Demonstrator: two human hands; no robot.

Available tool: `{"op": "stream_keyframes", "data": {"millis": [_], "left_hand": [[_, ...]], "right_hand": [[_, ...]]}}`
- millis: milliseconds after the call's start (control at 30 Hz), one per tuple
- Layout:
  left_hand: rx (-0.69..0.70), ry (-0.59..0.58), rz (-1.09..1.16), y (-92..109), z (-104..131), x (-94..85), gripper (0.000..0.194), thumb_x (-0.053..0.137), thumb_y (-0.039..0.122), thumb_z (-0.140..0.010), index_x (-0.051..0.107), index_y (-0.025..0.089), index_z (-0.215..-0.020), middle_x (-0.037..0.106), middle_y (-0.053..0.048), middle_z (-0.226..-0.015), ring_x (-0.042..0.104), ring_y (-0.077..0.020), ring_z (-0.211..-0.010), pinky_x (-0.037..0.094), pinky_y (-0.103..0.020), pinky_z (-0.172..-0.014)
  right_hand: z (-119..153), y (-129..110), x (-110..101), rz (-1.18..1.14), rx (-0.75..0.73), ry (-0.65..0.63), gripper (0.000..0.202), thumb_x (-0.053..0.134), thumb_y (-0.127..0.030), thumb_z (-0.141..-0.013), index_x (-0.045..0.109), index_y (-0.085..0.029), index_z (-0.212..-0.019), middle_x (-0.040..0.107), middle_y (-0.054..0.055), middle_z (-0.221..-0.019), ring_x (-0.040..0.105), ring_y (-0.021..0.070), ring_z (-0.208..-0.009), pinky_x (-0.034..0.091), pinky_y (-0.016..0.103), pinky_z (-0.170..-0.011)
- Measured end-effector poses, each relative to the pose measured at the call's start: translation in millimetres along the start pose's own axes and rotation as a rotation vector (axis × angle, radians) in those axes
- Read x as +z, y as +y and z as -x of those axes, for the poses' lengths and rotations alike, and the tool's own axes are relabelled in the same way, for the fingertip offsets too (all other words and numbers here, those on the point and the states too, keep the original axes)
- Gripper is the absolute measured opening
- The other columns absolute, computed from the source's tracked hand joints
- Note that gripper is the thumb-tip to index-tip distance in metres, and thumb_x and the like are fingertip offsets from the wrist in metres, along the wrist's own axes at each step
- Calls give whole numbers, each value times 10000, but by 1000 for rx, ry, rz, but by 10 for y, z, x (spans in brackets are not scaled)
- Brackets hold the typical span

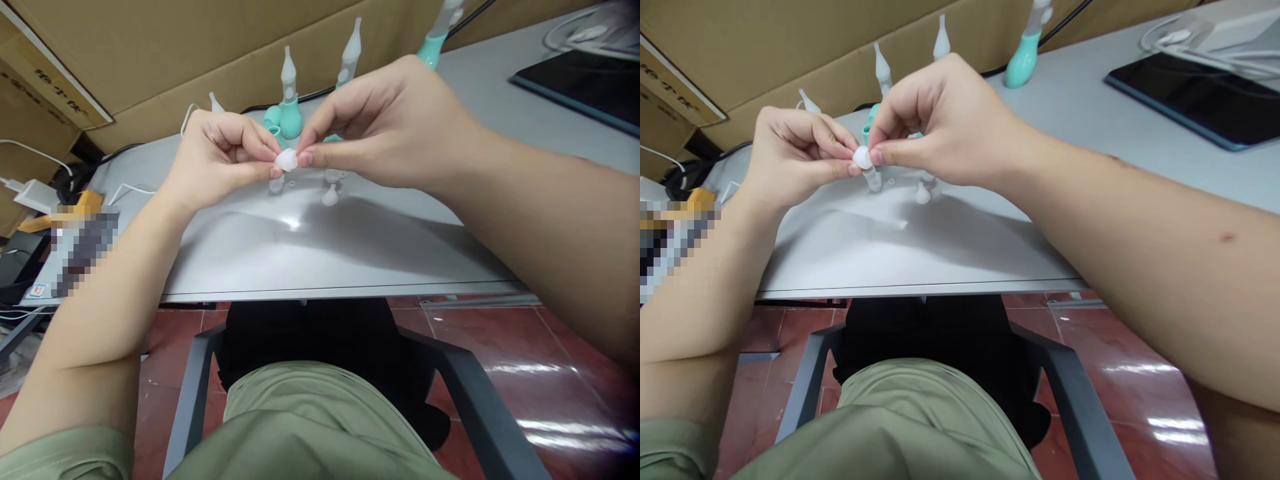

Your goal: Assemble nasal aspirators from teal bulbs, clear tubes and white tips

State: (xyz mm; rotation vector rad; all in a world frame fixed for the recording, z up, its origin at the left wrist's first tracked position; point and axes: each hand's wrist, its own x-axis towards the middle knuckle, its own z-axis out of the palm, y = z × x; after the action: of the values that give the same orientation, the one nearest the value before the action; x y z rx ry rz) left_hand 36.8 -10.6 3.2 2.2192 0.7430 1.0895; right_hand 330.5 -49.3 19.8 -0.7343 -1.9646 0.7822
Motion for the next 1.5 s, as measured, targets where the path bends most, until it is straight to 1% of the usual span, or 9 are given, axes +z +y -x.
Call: {"op": "stream_keyframes", "data": {"millis": [133, 333, 567, 767, 833, 1000, 1100, 1367, 1500], "left_hand": [[28, 5, 19, 28, -9, -3, 780, 1163, 940, -769, 773, 264, -775, 927, -113, -1051, 899, -343, -985, 798, -631, -989], [-3, -14, -24, 21, 29, -33, 721, 1198, 870, -773, 800, 271, -799, 906, -111, -1032, 917, -384, -1052, 807, -647, -979], [47, -19, -62, 191, 58, -17, 648, 1177, 800, -826, 821, 262, -769, 890, -69, -987, 926, -343, -968, 809, -573, -906], [152, -31, -15, 351, 68, 7, 318, 1161, 448, -926, 924, 279, -799, 944, -37, -955, 934, -278, -878, 766, -438, -751], [155, -38, -16, 370, 74, 15, 351, 1166, 484, -937, 918, 279, -796, 944, -40, -957, 935, -285, -882, 771, -448, -750], [-18, -43, -80, 414, 55, 10, 678, 1162, 837, -879, 831, 252, -794, 943, -97, -1020, 911, -312, -957, 832, -541, -931], [-43, -31, -100, 439, 44, 1, 719, 1157, 883, -859, 814, 252, -819, 952, -123, -1049, 904, -335, -1015, 839, -575, -993], [10, -19, -138, 544, 80, -77, 463, 1112, 623, -1024, 878, 247, -888, 953, -130, -1100, 921, -334, -1049, 830, -594, -1040], [33, -147, -321, 656, 92, -276, 225, 995, 478, -1073, 940, 306, -938, 970, -68, -1051, 906, -295, -968, 791, -490, -919]], "right_hand": [[-10, 57, 35, -131, 8, -1, 469, 1227, -666, -834, 988, -307, -1019, 937, 51, -1028, 905, 316, -993, 737, 440, -879], [-32, 97, 37, -109, -67, -54, 136, 1121, -481, -949, 1057, -378, -1011, 979, 47, -1074, 928, 353, -1019, 775, 526, -953], [27, 60, 24, -68, -18, -57, 106, 1122, -428, -1002, 1081, -372, -1083, 986, 4, -1069, 926, 302, -993, 779, 439, -907], [11, 38, 25, -38, 12, -75, 68, 1093, -294, -1047, 1081, -317, -1109, 975, -7, -1026, 888, 217, -922, 733, 305, -814], [2, 39, 27, -42, 14, -86, 58, 1086, -273, -1051, 1078, -315, -1090, 978, 0, -1032, 891, 222, -943, 730, 303, -818], [6, 29, 50, -54, 0, -58, 48, 1093, -303, -1056, 1061, -338, -1065, 971, -7, -1053, 921, 237, -1019, 745, 330, -906], [1, 6, 74, -66, -2, -30, 42, 1089, -339, -1062, 1048, -346, -1055, 966, -13, -1066, 933, 242, -1068, 751, 336, -985], [-41, -63, 53, -25, -36, -46, 102, 1034, -282, -1088, 1031, -339, -1004, 975, -12, -1083, 887, 205, -1042, 701, 302, -967], [-135, -119, -71, 220, -97, -22, 227, 918, -222, -1164, 1015, -358, -1010, 954, -49, -1043, 864, 167, -1002, 673, 257, -952]]}}
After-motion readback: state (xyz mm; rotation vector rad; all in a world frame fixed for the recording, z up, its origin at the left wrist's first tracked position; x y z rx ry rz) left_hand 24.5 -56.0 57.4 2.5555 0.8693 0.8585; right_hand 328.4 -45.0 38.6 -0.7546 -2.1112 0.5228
